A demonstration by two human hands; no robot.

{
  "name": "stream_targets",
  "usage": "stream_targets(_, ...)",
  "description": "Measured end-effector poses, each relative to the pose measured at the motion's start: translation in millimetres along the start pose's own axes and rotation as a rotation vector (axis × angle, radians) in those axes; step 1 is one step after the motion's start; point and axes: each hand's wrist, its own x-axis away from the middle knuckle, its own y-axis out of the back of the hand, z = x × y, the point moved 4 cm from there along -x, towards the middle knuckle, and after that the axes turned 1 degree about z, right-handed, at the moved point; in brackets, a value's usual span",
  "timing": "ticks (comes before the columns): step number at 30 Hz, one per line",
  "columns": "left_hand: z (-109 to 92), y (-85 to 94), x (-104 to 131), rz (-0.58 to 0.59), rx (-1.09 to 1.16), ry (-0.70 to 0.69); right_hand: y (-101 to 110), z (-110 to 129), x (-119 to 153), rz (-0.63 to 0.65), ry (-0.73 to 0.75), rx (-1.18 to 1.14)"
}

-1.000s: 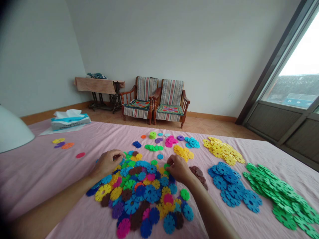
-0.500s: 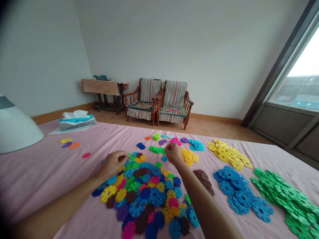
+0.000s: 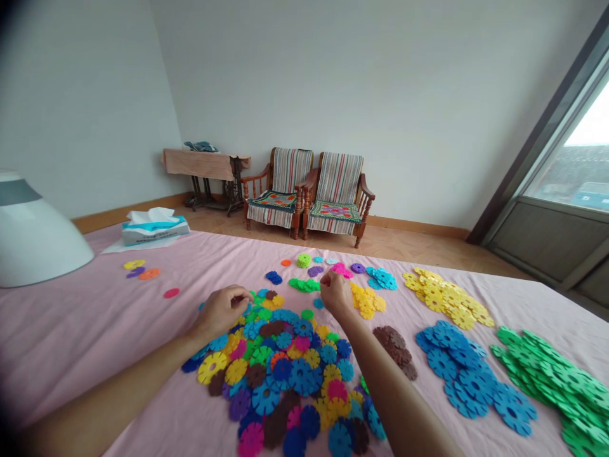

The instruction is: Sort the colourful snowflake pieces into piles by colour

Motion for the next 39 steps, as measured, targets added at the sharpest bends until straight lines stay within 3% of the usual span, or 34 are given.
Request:
stream_targets(9, 3.1, -1.2, -0.6, 0.008, -0.007, -0.014, -4.3, -9.6, 29.0, 0.128, 0.127, -0.034)
stream_targets(17, 2.0, -1.0, -0.8, 0.009, -0.016, -0.014, -3.5, -17.2, 29.2, 0.166, 0.068, -0.191)
stream_targets(28, -12.1, 11.3, -8.4, 0.003, -0.044, -0.087, 0.4, -19.1, 56.0, 0.187, 0.055, -0.461)
stream_targets(35, -14.1, -9.4, -32.0, 0.151, -0.035, -0.193, 3.9, -15.8, 64.3, 0.097, 0.072, -0.49)
stream_targets(39, -10.1, -15.7, -37.4, 0.168, -0.003, -0.189, 5.5, -13.2, 66.3, 0.087, 0.07, -0.506)
